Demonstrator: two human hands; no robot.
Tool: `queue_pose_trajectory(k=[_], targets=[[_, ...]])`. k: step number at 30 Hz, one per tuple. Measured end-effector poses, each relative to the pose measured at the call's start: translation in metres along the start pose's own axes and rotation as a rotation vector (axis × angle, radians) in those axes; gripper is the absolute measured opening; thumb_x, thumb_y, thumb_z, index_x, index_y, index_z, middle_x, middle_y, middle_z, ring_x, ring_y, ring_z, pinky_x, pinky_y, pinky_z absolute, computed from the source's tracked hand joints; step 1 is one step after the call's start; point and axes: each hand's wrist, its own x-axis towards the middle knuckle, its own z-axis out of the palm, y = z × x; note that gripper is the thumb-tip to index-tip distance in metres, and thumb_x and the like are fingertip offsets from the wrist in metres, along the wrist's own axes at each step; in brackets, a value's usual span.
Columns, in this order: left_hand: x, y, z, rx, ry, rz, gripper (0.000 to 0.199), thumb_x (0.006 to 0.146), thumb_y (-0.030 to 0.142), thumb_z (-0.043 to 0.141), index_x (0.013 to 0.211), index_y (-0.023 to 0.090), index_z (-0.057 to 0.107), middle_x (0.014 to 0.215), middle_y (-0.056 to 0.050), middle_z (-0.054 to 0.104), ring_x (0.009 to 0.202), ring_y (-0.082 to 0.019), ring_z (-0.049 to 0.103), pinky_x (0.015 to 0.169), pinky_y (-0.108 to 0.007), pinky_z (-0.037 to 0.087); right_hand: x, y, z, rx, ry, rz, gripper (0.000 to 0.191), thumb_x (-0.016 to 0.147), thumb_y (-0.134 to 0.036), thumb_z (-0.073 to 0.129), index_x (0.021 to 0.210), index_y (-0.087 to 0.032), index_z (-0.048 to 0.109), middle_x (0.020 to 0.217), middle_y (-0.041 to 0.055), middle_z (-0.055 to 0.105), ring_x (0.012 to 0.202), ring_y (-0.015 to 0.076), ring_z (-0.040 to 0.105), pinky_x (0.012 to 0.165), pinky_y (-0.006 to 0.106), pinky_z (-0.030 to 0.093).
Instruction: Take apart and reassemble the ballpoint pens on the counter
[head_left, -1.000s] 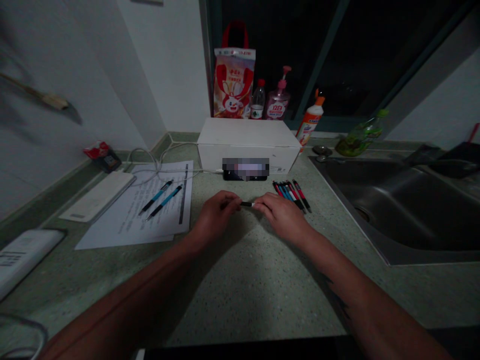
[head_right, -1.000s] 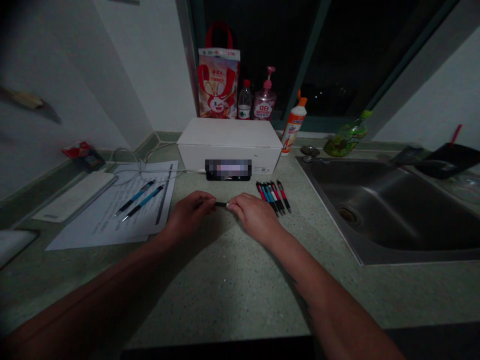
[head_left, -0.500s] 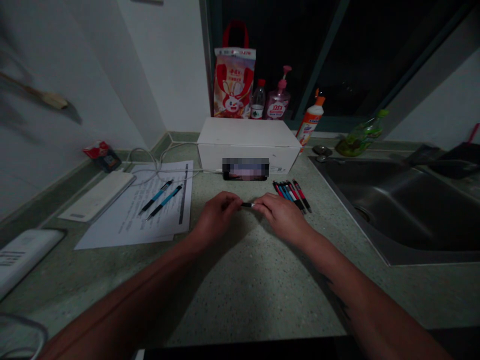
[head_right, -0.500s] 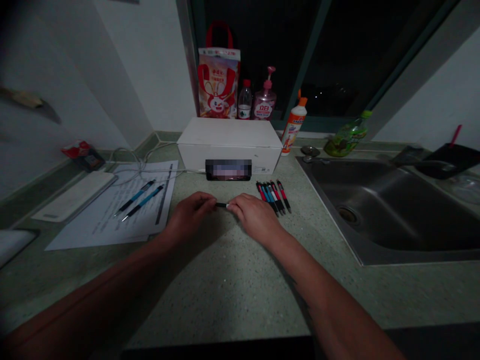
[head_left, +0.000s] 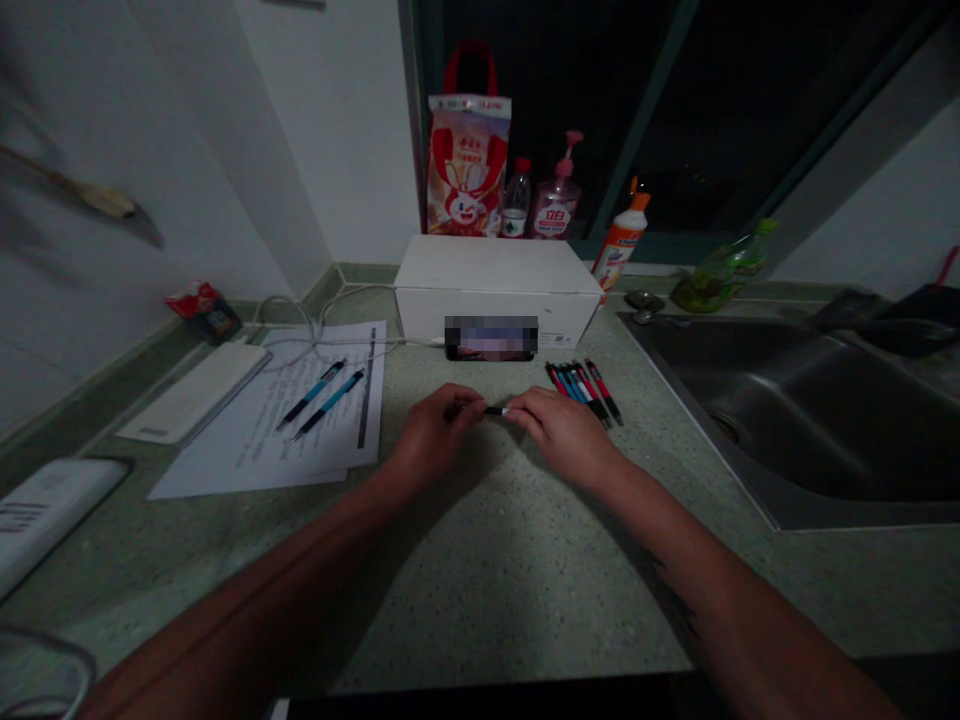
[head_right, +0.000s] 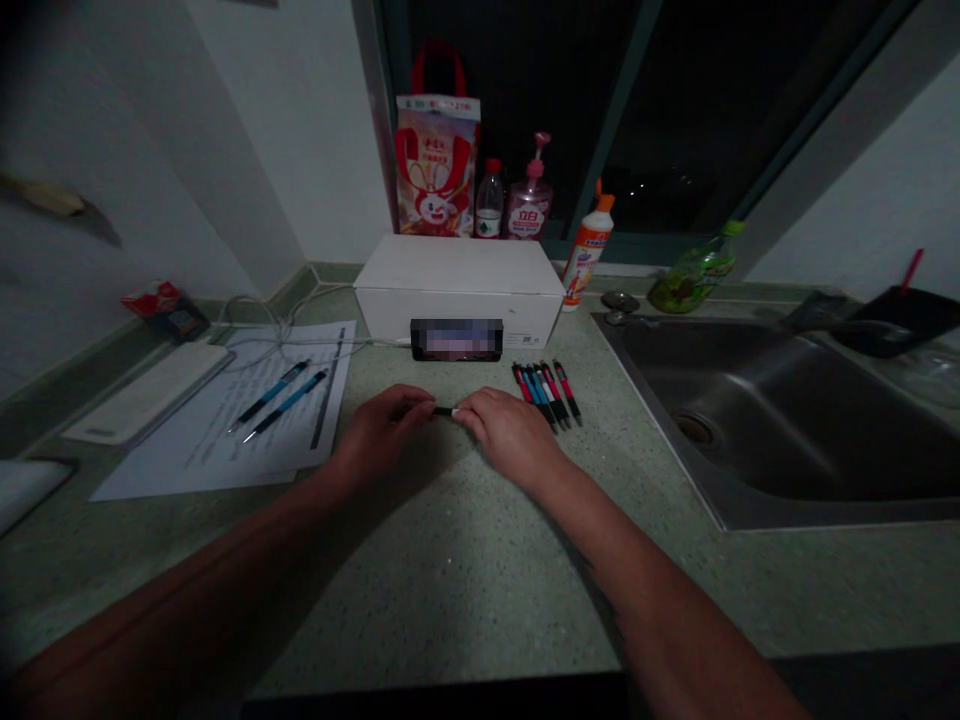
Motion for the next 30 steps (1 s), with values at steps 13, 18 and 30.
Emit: queue_pose_trajectory(k=[13,18,30], targets=[[-0.001,0.000,-0.003,0.107,0.056,0.135,0.007,0.086,0.019,0.067,0.084,0.022,0.073,0.086,-0.004,0.073,0.082,-0.021,0.066,0.082,-0.038,0.056,0.001,0.002,-0.001,0.207,-0.021,0.044,0.018,0.102,-0.025,0.058,0.096,-0.022,0.075,0.096,0.0060,0.076,0.089,0.0219,0.070,0.080,0.034,0.051],[-0.002,-0.002,-0.003,0.118,0.108,0.156,0.007,0.087,0.019,0.067,0.088,0.022,0.073,0.089,-0.004,0.073,0.081,-0.021,0.065,0.082,-0.039,0.055,0.003,0.006,0.001,0.428,0.030,0.090,0.014,0.097,-0.027,0.062,0.094,-0.023,0.076,0.089,0.0049,0.077,0.082,0.0197,0.069,0.078,0.034,0.052],[-0.016,0.007,0.007,-0.077,-0.201,0.158,0.007,0.085,0.019,0.068,0.084,0.022,0.061,0.082,-0.001,0.068,0.077,-0.017,0.062,0.076,-0.033,0.052,0.011,0.012,-0.010,1.086,0.440,0.356,0.040,0.074,-0.046,0.085,0.102,-0.022,0.069,0.084,0.0015,0.077,0.062,0.0142,0.068,0.065,0.033,0.061]])
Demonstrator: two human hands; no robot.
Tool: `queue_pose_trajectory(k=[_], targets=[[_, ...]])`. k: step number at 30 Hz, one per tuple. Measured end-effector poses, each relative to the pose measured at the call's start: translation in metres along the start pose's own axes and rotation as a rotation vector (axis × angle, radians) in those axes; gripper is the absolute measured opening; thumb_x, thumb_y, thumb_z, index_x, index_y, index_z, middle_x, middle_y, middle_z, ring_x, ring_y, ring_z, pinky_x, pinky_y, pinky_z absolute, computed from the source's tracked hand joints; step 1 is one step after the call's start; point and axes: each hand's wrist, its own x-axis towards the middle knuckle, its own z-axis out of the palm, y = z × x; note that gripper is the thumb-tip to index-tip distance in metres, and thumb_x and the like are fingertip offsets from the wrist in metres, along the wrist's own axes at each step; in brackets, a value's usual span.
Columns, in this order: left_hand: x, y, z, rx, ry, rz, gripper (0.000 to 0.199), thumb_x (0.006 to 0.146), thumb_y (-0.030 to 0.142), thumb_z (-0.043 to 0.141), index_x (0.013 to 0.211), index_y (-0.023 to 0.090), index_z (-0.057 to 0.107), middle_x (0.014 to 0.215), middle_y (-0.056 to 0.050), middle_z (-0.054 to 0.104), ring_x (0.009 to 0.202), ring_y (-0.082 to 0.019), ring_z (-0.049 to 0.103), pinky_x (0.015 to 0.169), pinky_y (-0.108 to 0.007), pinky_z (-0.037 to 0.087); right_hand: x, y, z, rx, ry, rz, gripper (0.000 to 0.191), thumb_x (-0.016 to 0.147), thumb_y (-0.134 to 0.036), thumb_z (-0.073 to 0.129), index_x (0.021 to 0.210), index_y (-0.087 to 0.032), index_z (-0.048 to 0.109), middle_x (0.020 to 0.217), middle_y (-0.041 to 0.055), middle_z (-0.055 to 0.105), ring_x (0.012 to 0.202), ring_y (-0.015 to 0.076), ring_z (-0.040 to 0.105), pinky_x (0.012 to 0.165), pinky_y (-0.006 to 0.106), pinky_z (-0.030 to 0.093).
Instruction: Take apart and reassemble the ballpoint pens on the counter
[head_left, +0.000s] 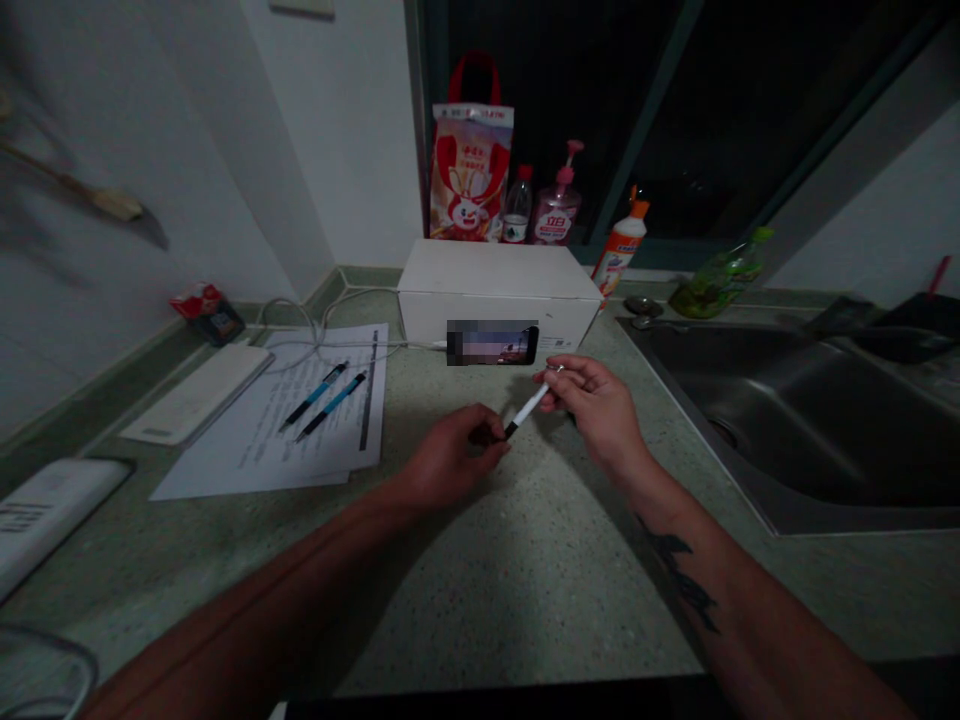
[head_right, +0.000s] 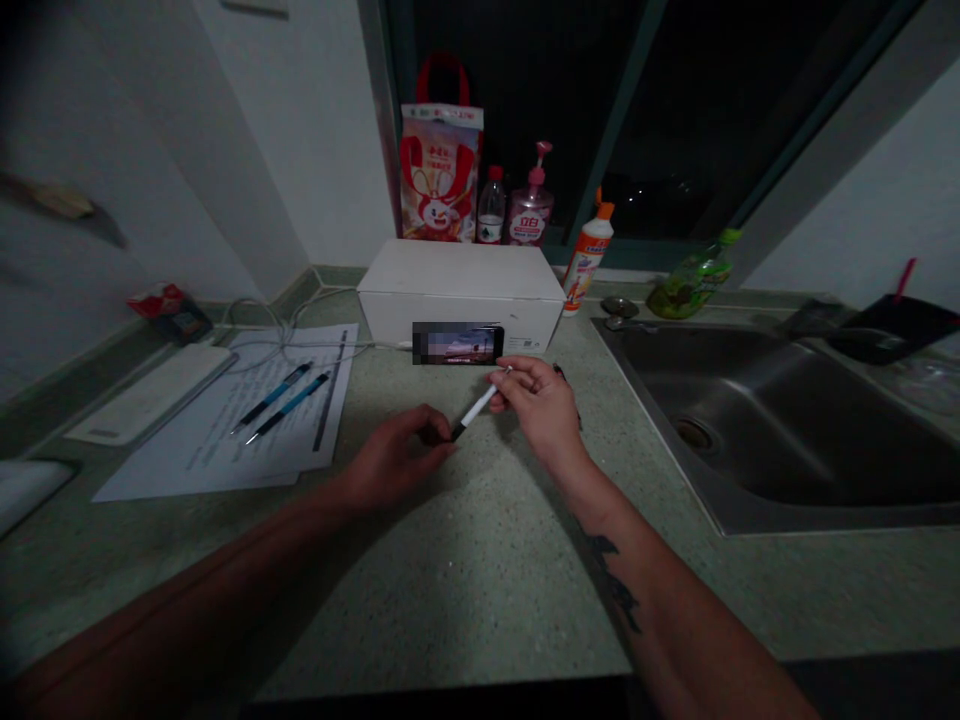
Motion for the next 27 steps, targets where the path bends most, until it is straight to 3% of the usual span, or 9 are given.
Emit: queue_pose_trajectory(k=[5,10,18,22,27], targets=[[-0.005,-0.001,0.009,-0.022,-0.087,0.016,0.006,0.086,0.021,0.066,0.083,0.020,0.061,0.081,-0.001,0.066,0.075,-0.016,0.062,0.075,-0.033,0.052,-0.007,0.006,0.011,-0.029,-0.089,0.002,0.052,0.078,-0.046,0.080,0.121,-0.021,0.067,0.078,0.0006,0.076,0.060,0.0153,0.069,0.052,0.027,0.055],[-0.007,-0.004,0.011,0.028,-0.113,0.033,0.003,0.086,0.021,0.064,0.083,0.021,0.062,0.081,-0.001,0.065,0.075,-0.017,0.062,0.073,-0.032,0.050,-0.009,0.009,0.012,-0.104,-0.098,0.008,0.045,0.079,-0.046,0.078,0.114,-0.019,0.071,0.078,0.0032,0.076,0.062,0.0168,0.070,0.048,0.026,0.051],[-0.007,-0.005,0.012,0.039,-0.108,0.036,0.001,0.085,0.022,0.063,0.084,0.021,0.063,0.081,-0.002,0.066,0.073,-0.016,0.062,0.072,-0.032,0.051,-0.010,0.009,0.012,-0.113,-0.103,0.012,0.048,0.082,-0.044,0.076,0.122,-0.018,0.070,0.081,0.0043,0.076,0.064,0.0170,0.069,0.050,0.027,0.050],[-0.007,-0.003,0.010,0.042,-0.108,0.030,0.003,0.086,0.023,0.063,0.084,0.021,0.064,0.082,-0.002,0.066,0.075,-0.017,0.062,0.074,-0.034,0.051,-0.009,0.010,0.012,-0.097,-0.111,0.007,0.061,0.085,-0.043,0.074,0.138,-0.018,0.061,0.080,0.0031,0.075,0.063,0.0167,0.068,0.049,0.027,0.048],[-0.006,-0.006,0.009,0.057,-0.076,0.039,0.005,0.087,0.026,0.064,0.086,0.021,0.064,0.082,-0.003,0.067,0.075,-0.018,0.063,0.073,-0.035,0.052,-0.011,0.020,0.016,-0.127,-0.228,0.012,0.080,0.084,-0.044,0.074,0.155,-0.021,0.045,0.074,-0.0033,0.068,0.063,0.0163,0.064,0.053,0.027,0.049]])
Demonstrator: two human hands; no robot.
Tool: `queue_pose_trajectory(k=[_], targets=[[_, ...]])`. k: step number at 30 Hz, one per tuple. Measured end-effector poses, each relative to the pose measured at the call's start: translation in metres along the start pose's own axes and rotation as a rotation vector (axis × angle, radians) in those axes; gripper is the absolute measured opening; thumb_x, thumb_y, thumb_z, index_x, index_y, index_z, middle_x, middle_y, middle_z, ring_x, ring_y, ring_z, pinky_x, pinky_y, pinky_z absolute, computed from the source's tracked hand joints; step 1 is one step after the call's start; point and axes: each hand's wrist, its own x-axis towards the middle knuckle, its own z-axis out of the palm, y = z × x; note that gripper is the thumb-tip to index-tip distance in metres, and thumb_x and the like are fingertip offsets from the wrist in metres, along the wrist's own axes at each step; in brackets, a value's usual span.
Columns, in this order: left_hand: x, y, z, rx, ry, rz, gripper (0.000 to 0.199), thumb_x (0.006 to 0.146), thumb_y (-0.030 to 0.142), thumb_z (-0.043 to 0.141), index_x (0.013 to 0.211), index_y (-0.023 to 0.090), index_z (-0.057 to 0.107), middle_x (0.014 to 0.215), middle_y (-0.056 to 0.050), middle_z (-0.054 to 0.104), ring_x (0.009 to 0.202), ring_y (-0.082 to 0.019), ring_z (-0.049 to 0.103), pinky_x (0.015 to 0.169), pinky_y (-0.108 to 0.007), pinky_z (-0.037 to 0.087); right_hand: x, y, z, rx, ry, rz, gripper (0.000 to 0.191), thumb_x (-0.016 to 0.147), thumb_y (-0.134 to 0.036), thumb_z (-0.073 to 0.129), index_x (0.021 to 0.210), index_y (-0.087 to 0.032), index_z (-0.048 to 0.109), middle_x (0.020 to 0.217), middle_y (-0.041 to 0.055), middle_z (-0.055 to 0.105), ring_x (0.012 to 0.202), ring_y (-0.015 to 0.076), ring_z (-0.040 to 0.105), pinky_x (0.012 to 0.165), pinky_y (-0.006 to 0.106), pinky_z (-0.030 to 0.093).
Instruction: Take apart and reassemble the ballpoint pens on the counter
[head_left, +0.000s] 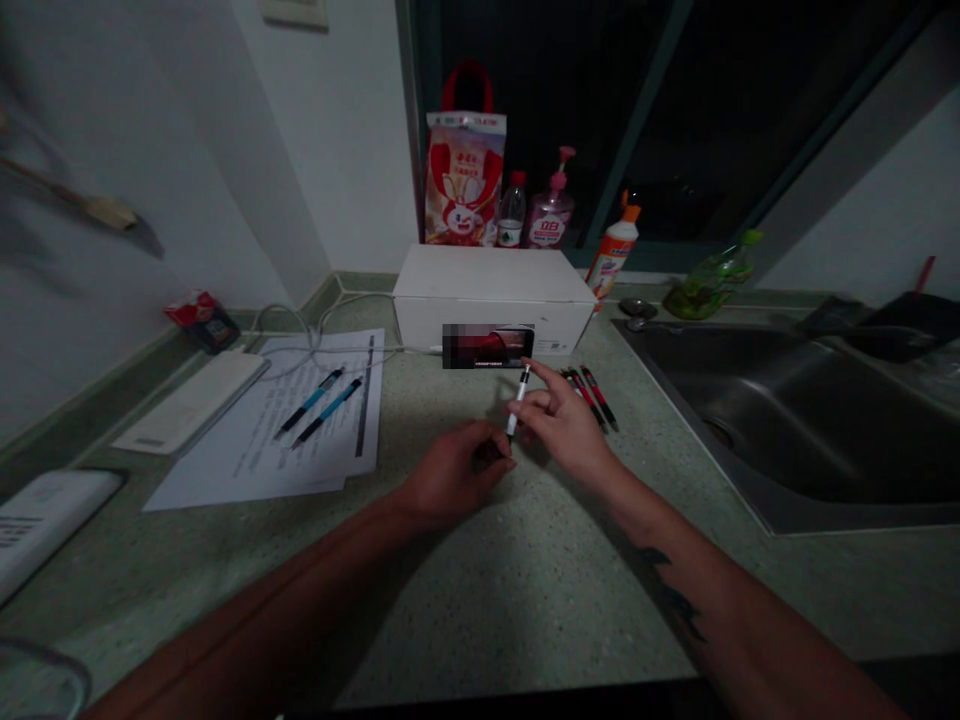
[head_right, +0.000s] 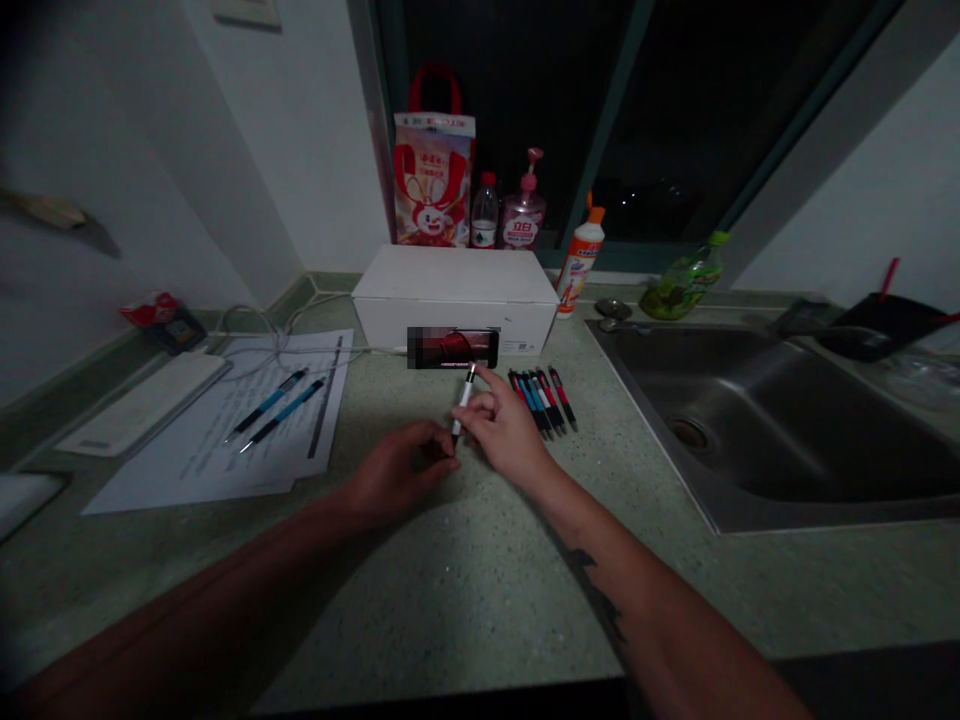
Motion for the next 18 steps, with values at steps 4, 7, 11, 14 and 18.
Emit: queue_pose_trajectory(k=[4,7,11,14,18], targets=[[0.000,-0.005,0.000,0.033,-0.014,0.020,0.007,0.087,0.027,0.065,0.089,0.021,0.067,0.086,-0.004,0.069,0.076,-0.019,0.064,0.074,-0.035,0.052,-0.001,0.009,0.006,-0.076,-0.078,-0.023,0.078,0.089,-0.042,0.067,0.159,-0.021,0.040,0.075,-0.0047,0.065,0.059,0.0146,0.060,0.057,0.028,0.049],[0.001,-0.006,-0.001,0.026,-0.024,0.028,0.014,0.088,0.026,0.064,0.100,0.022,0.070,0.094,-0.005,0.072,0.081,-0.019,0.066,0.078,-0.035,0.054,0.002,0.008,-0.001,-0.266,0.014,-0.107,0.069,0.095,-0.036,0.059,0.160,-0.021,0.041,0.080,-0.0018,0.067,0.068,0.0170,0.064,0.066,0.030,0.052],[0.004,-0.003,-0.008,0.065,0.047,-0.017,0.020,0.089,0.024,0.062,0.107,0.022,0.070,0.100,-0.006,0.074,0.084,-0.019,0.066,0.082,-0.036,0.055,0.010,-0.006,-0.036,-0.801,0.284,-0.072,0.057,0.100,-0.031,0.051,0.157,-0.021,0.049,0.102,0.0094,0.077,0.090,0.0256,0.071,0.083,0.037,0.054],[0.008,-0.004,-0.016,0.122,0.120,-0.029,0.020,0.090,0.023,0.060,0.107,0.022,0.070,0.102,-0.006,0.075,0.085,-0.019,0.067,0.084,-0.037,0.056,0.015,-0.014,-0.069,-1.106,0.351,0.117,0.049,0.100,-0.029,0.051,0.148,-0.018,0.060,0.118,0.0166,0.077,0.105,0.0314,0.073,0.087,0.039,0.053],[0.013,-0.013,-0.027,0.188,0.215,-0.012,0.020,0.091,0.027,0.060,0.106,0.020,0.071,0.097,-0.005,0.075,0.081,-0.018,0.067,0.080,-0.033,0.055,0.019,-0.011,-0.100,-1.270,0.391,0.330,0.046,0.101,-0.028,0.052,0.144,-0.018,0.064,0.126,0.0189,0.075,0.114,0.0320,0.072,0.088,0.038,0.053]])
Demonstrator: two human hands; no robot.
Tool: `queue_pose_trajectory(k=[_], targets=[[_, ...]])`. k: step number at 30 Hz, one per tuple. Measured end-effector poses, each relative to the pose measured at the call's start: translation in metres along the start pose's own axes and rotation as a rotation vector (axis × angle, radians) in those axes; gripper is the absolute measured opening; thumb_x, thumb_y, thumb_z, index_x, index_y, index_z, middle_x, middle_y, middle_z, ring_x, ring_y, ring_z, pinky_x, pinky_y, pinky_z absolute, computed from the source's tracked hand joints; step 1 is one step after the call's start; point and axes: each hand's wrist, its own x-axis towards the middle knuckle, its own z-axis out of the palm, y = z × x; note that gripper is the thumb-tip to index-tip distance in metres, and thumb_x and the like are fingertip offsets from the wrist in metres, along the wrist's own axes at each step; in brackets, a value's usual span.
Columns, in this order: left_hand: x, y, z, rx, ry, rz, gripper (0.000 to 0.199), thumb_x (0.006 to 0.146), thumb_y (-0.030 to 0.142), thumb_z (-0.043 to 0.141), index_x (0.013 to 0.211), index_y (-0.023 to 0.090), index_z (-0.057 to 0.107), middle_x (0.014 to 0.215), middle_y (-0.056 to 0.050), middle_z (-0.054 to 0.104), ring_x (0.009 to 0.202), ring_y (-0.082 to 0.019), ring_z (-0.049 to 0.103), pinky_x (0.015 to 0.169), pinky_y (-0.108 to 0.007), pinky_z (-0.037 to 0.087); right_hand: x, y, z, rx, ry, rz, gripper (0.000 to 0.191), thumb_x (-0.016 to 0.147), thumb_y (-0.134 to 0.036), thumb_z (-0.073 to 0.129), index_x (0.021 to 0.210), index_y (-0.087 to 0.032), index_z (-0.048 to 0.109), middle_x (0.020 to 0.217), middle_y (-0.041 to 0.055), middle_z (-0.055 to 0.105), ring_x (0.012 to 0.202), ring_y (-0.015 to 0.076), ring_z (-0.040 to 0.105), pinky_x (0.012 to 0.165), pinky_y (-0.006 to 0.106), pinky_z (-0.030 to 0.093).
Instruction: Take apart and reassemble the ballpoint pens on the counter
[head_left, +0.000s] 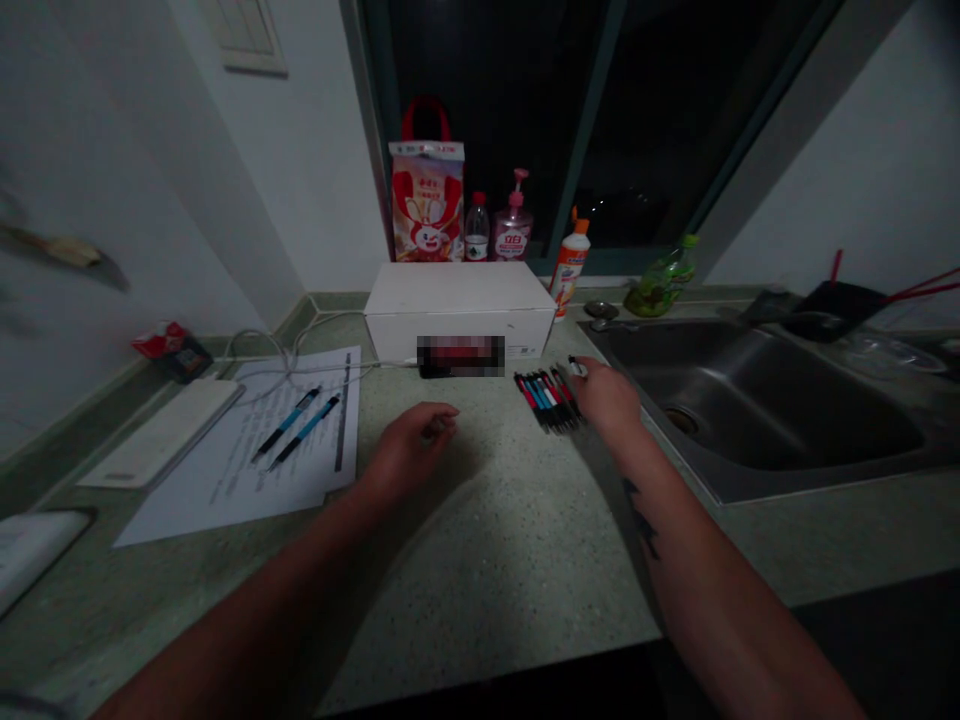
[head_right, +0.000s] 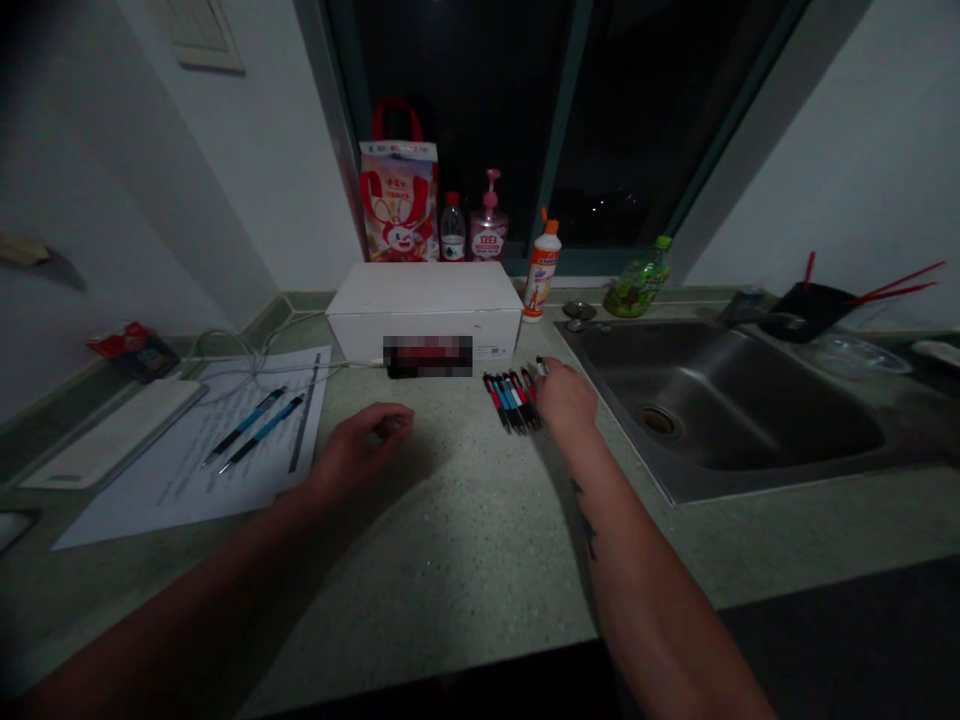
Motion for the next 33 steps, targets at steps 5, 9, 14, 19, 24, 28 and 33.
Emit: queue_pose_trajectory(k=[5,9,14,19,24,28,33], targets=[[0.009,-0.010,-0.008,0.172,0.101,-0.049,0.022,0.092,0.028,0.058,0.107,0.021,0.072,0.095,-0.004,0.074,0.082,-0.018,0.066,0.084,-0.033,0.055,0.007,0.011,0.013,-0.049,-0.064,-0.027,0.041,0.100,-0.027,0.053,0.136,-0.020,0.071,0.126,0.0190,0.074,0.114,0.0288,0.072,0.086,0.034,0.053],[0.016,-0.016,-0.028,0.349,0.170,-0.108,0.027,0.094,0.026,0.056,0.114,0.018,0.072,0.107,-0.009,0.075,0.091,-0.022,0.068,0.093,-0.037,0.054,0.007,0.013,0.019,-0.033,-0.077,-0.066,0.040,0.100,-0.023,0.051,0.132,-0.017,0.074,0.123,0.0204,0.074,0.110,0.0287,0.073,0.085,0.033,0.053],[0.014,-0.022,-0.074,0.756,0.239,-0.347,0.032,0.095,0.025,0.053,0.120,0.016,0.071,0.117,-0.016,0.074,0.115,-0.032,0.065,0.102,-0.042,0.050,0.010,0.013,0.019,-0.049,-0.015,-0.072,0.043,0.099,-0.026,0.050,0.135,-0.016,0.072,0.126,0.0202,0.073,0.109,0.0306,0.073,0.085,0.036,0.053],[0.003,-0.032,-0.104,1.001,0.085,-0.677,0.036,0.091,0.015,0.050,0.119,0.007,0.071,0.121,-0.026,0.072,0.116,-0.037,0.066,0.088,-0.042,0.052,0.004,0.001,0.013,-0.025,0.028,-0.098,0.043,0.100,-0.026,0.048,0.134,-0.014,0.072,0.126,0.0205,0.072,0.109,0.0314,0.072,0.085,0.038,0.053],[0.000,-0.033,-0.104,0.996,0.005,-0.739,0.034,0.092,0.013,0.048,0.113,0.003,0.072,0.113,-0.030,0.073,0.109,-0.040,0.071,0.083,-0.043,0.054,-0.017,-0.023,0.007,0.083,0.087,-0.296,0.040,0.102,-0.023,0.046,0.131,-0.012,0.072,0.127,0.0179,0.071,0.111,0.0306,0.070,0.092,0.038,0.053],[0.005,-0.005,-0.085,0.949,0.012,-0.548,0.030,0.090,0.013,0.053,0.113,0.007,0.071,0.117,-0.026,0.072,0.108,-0.039,0.071,0.085,-0.043,0.054,-0.045,-0.056,0.006,0.184,0.063,-0.663,0.037,0.103,-0.019,0.048,0.132,-0.013,0.070,0.122,0.0152,0.072,0.115,0.0285,0.067,0.101,0.040,0.051],[0.015,0.039,-0.041,0.511,-0.071,-0.112,0.024,0.089,0.014,0.061,0.110,0.017,0.072,0.113,-0.012,0.074,0.104,-0.028,0.070,0.093,-0.038,0.054,-0.068,-0.093,0.008,0.185,0.040,-0.989,0.037,0.101,-0.017,0.057,0.137,-0.017,0.064,0.135,0.0153,0.067,0.127,0.0292,0.061,0.109,0.046,0.046]])
